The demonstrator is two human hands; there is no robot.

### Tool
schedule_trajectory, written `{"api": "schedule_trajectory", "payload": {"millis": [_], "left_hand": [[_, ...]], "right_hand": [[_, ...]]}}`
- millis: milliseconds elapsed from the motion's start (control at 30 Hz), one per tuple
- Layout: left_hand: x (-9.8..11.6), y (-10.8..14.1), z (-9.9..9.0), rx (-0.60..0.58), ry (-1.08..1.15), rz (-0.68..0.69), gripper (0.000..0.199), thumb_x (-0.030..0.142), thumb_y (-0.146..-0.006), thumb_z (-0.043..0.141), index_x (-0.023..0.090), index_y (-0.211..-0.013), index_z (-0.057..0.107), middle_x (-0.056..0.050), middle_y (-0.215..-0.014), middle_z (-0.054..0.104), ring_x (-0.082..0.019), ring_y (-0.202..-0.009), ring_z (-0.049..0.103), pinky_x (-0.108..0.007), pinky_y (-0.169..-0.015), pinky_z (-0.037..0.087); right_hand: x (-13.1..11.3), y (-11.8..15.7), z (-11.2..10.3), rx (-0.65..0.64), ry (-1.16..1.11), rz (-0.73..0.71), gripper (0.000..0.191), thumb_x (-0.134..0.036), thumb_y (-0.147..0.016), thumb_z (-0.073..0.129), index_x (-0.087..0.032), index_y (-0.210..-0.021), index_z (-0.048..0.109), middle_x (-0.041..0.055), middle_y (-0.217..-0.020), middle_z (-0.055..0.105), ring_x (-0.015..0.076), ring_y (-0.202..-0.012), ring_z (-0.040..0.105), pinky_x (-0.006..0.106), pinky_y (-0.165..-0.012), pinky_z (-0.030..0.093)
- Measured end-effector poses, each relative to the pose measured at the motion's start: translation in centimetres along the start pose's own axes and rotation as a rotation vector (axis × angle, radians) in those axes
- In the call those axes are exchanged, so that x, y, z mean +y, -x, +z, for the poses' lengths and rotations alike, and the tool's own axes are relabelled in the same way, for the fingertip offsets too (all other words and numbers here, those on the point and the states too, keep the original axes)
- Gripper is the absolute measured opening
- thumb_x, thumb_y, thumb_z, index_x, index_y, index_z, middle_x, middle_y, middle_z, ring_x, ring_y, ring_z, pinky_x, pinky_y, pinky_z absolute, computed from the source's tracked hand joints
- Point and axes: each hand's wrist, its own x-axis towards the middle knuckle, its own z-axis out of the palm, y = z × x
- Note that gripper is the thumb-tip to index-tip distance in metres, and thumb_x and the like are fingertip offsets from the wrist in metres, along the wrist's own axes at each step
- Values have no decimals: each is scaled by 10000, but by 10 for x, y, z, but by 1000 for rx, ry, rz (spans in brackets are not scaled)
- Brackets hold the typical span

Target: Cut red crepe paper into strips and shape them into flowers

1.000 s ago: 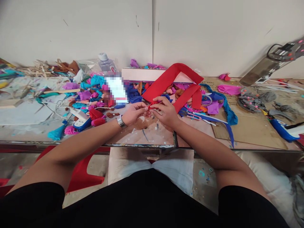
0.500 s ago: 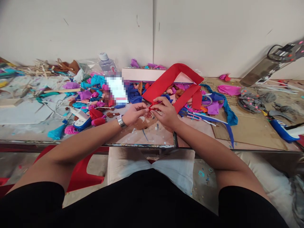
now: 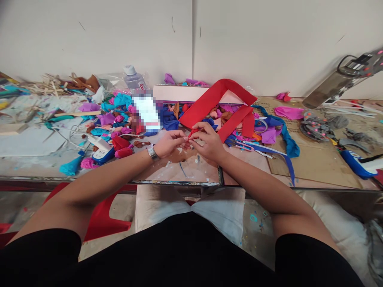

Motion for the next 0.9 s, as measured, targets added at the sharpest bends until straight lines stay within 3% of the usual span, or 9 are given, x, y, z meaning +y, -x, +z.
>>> {"api": "schedule_trajectory", "payload": {"millis": [200,567,900], "left_hand": [[4,2,2,18,18,-32,494,547,-729,925,144,-862,671,-58,-836,798,-167,-736,777,-286,-727,629],[1,0,1,34,-46,6,537,586,-735,920,130,-900,689,-59,-827,788,-165,-727,778,-279,-711,635],[2,1,2,-23,-54,13,558,667,-815,828,134,-892,684,-67,-852,786,-159,-714,770,-280,-715,636]], "right_hand": [[0,-1,-1,21,-12,-47,22,-254,-948,735,-233,-949,742,124,-1215,670,276,-1142,682,441,-938,615],[-2,-1,0,24,-21,-14,30,-258,-944,731,-234,-929,722,123,-1208,656,274,-1097,673,427,-863,617],[-1,0,0,6,-4,-80,37,-216,-930,730,-243,-923,705,119,-1223,659,286,-1173,672,483,-991,585]]}}
